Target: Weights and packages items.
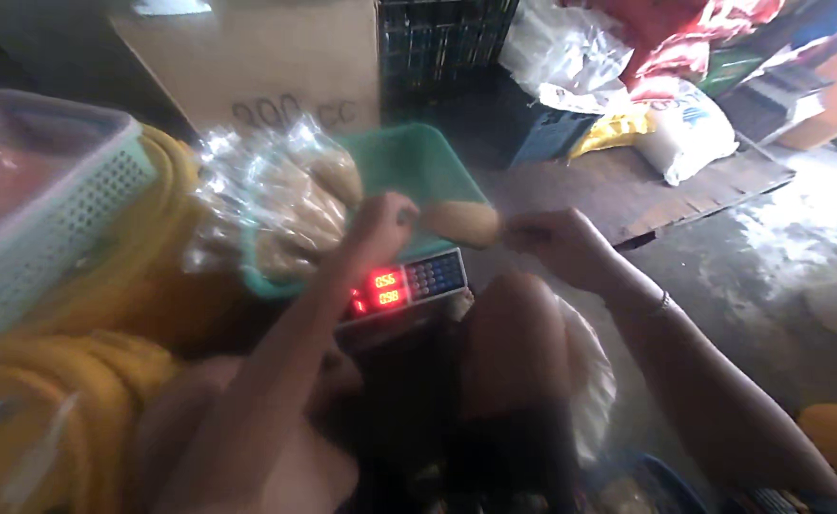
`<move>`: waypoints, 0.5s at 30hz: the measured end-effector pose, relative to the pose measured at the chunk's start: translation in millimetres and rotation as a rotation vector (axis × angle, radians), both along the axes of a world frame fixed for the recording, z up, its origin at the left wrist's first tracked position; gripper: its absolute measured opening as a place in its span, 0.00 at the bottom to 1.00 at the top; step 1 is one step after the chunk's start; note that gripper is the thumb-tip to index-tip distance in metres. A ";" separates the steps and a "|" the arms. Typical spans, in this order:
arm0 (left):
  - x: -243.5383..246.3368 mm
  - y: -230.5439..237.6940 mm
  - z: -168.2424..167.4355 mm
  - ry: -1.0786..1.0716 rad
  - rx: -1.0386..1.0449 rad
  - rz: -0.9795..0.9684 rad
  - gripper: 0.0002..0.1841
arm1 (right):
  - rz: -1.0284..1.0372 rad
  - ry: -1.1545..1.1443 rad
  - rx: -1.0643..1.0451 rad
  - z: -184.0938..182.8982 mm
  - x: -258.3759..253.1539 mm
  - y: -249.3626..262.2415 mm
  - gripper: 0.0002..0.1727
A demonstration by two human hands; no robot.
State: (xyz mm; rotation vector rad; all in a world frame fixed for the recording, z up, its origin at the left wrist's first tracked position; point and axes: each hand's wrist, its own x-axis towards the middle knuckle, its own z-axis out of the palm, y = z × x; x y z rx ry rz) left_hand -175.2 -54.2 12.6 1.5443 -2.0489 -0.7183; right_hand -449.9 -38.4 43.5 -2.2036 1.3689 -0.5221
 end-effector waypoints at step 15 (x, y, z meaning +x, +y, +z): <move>-9.1 -6.7 7.1 0.043 0.013 -0.127 0.15 | -0.016 0.314 0.020 19.8 50.6 -4.5 0.10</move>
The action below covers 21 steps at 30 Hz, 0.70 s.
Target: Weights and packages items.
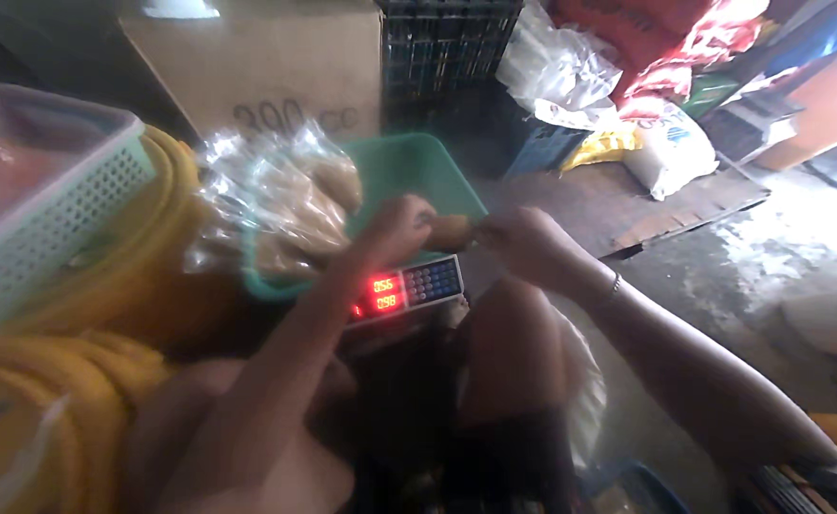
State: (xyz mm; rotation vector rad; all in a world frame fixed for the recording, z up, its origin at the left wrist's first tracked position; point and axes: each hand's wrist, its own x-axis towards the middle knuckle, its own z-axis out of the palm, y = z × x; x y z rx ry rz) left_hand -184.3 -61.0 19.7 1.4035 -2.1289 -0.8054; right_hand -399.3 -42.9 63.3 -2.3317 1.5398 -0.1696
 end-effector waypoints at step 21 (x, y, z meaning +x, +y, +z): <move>29.5 -3.6 7.9 0.262 -0.186 -0.086 0.09 | 0.254 0.792 -0.049 110.6 109.7 5.8 0.12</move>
